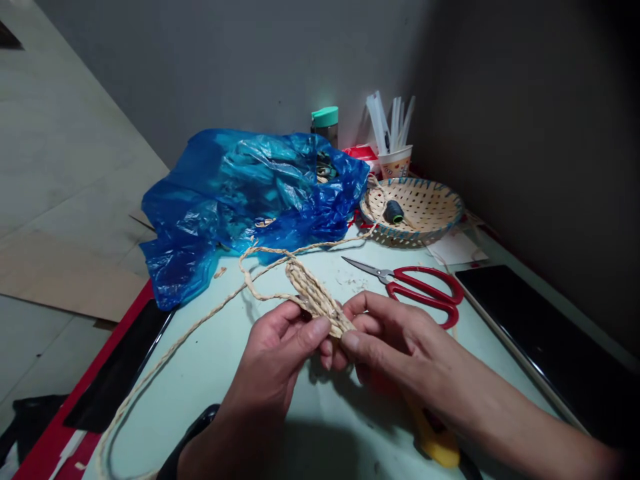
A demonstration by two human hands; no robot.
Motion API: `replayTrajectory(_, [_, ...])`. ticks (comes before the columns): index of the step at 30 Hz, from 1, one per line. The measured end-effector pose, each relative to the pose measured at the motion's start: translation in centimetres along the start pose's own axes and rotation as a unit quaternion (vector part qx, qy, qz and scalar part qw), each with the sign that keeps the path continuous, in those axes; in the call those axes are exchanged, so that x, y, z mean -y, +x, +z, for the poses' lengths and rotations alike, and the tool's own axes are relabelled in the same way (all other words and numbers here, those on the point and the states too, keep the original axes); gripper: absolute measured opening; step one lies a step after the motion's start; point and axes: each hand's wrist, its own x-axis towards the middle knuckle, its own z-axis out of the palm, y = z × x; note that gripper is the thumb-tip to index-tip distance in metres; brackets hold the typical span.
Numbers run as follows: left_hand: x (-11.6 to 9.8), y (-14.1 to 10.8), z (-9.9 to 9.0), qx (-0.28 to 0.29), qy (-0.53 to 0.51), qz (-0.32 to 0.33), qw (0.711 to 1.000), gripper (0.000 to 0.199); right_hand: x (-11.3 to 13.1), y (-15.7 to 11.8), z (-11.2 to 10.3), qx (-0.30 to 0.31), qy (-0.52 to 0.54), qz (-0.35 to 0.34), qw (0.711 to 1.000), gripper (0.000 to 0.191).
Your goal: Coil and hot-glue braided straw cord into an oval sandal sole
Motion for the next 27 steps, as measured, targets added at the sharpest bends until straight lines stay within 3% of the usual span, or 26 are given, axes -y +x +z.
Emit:
replayTrajectory(6, [-0.1,-0.3,0.2,-0.01,-0.024,-0.012,1.0,0.014,1.1,-0.2,-0.1,0.029,0.057,0.017,0.998,0.009])
replayTrajectory(18, [0.2,0.3,-0.2,0.037,-0.045,0.02,0.998,0.005,1.3,-0.5,-0.2,0.023,0.037,0.02,0.999,0.012])
replayTrajectory(22, [0.0,0.1,0.1,0.013,-0.04,0.044,0.998,0.004,2.2,-0.4,-0.1,0.02,0.054,0.084,0.995,0.021])
replayTrajectory(27, [0.2,0.0,-0.1,-0.016,-0.008,0.066,0.998,0.012,2.9,-0.4,0.0,0.006,0.032,0.094,0.995,0.026])
